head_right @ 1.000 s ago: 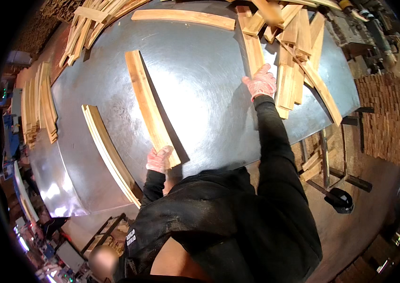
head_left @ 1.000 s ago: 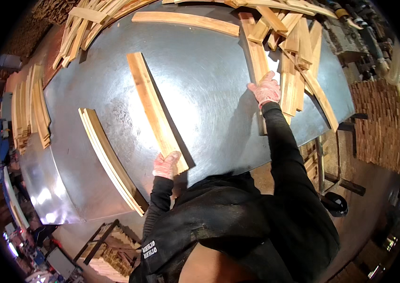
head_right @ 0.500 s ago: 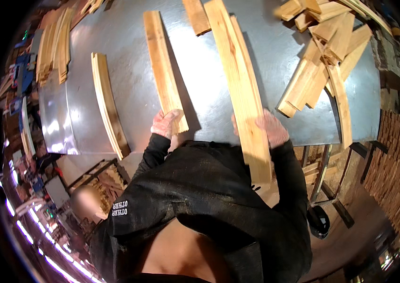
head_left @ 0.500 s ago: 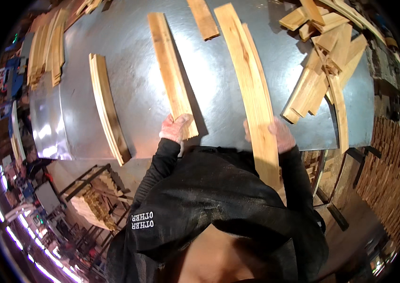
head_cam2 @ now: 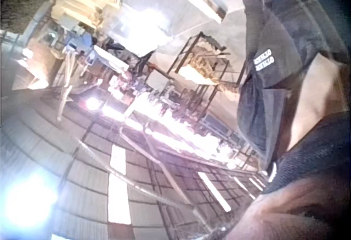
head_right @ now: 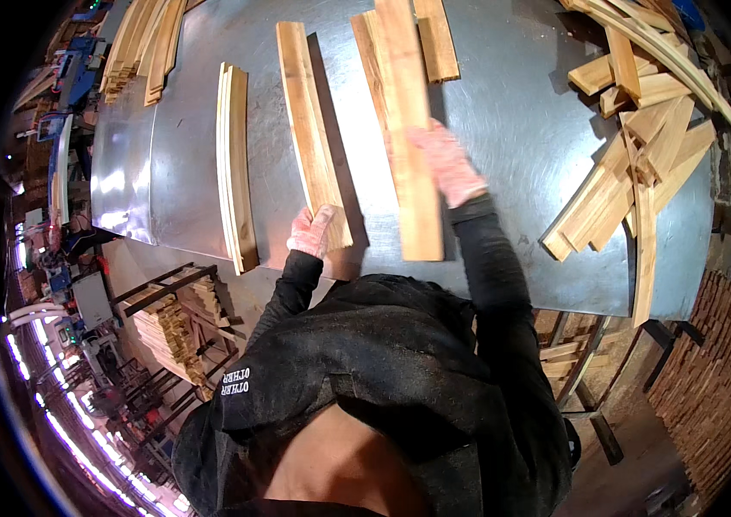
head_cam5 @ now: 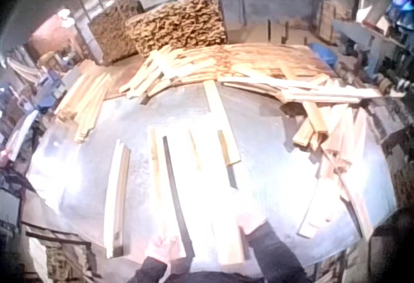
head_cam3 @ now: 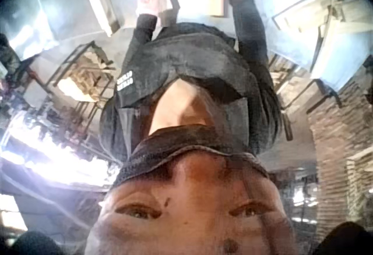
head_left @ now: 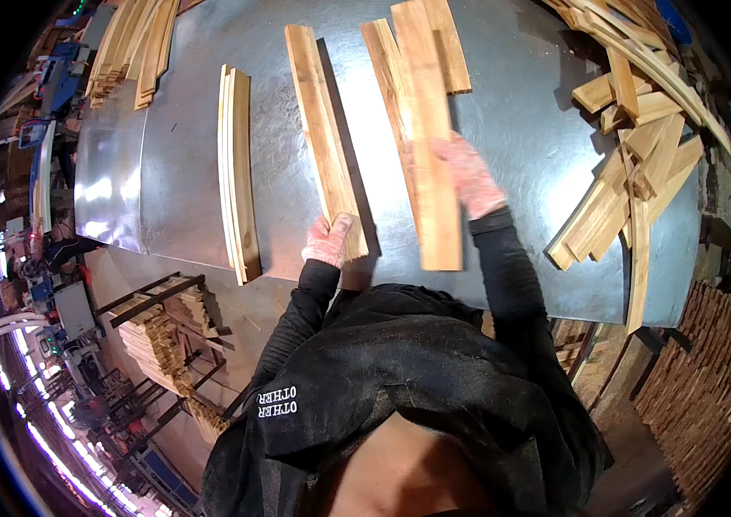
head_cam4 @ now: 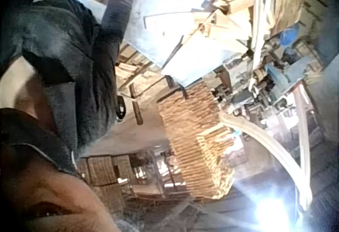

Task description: The person sorts wooden planks on a metal table, picking them up one by one and arranging them into neat stacks. The person wears pink gloves and handles the wood pieces with both hands, moving them from a scattered pile to organized groups.

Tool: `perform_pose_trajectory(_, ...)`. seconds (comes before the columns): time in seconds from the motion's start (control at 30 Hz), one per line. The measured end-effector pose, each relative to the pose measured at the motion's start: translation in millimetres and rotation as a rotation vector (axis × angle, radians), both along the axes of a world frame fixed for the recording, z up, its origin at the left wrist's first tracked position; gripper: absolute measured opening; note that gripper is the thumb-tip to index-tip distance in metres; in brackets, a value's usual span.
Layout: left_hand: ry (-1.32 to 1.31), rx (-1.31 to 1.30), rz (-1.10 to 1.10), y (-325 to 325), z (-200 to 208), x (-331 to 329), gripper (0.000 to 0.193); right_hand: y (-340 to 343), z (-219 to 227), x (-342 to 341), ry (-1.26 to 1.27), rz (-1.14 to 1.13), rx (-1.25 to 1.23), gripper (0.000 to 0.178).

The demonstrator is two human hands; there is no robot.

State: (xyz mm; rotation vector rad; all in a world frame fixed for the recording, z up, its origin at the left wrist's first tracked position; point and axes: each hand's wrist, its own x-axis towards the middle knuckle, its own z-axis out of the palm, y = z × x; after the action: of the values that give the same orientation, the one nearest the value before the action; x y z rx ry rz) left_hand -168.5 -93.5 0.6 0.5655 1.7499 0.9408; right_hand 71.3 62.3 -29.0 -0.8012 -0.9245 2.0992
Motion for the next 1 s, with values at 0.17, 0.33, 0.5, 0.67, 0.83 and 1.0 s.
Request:
perform_pose_trajectory(0.17,-0.19,0.032,-0.123,-10.9,-50.6,7.1,0.053,-8.7,70.5,-112.8,-1.053,0.374,0.421,0.063)
perform_pose_trajectory(0.33,-0.445,0.034,0.084,-6.2,-29.1,10.5,0.052,93.0,-0.9,-96.2,-1.197,-0.464,1.086,0.078)
perform_pose_trajectory(0.5,-0.503,0.123,0.064,-1.1,-13.4,-1.4,0.048,184.3,4.3,-48.0,-1.817,-0.21,0.659,0.086)
perform_pose_trajectory(0.67,-0.333,0.058,0.019,7.8,-8.0,-14.4,0.047,179.1,-2.8,-9.3,-0.701,-0.044,0.25,0.083)
perform_pose_trajectory(0.83,-0.288,0.042,0.002,45.6,2.9,-22.6,0.044,74.5,50.8,-18.4,0.514,0.104,-0.388,0.076)
perform_pose_trajectory(1.0,-0.447,0.138,0.122,59.5,-9.1,-21.3,0.045,8.1,12.8,-58.7,-0.208,0.232,0.015,0.077)
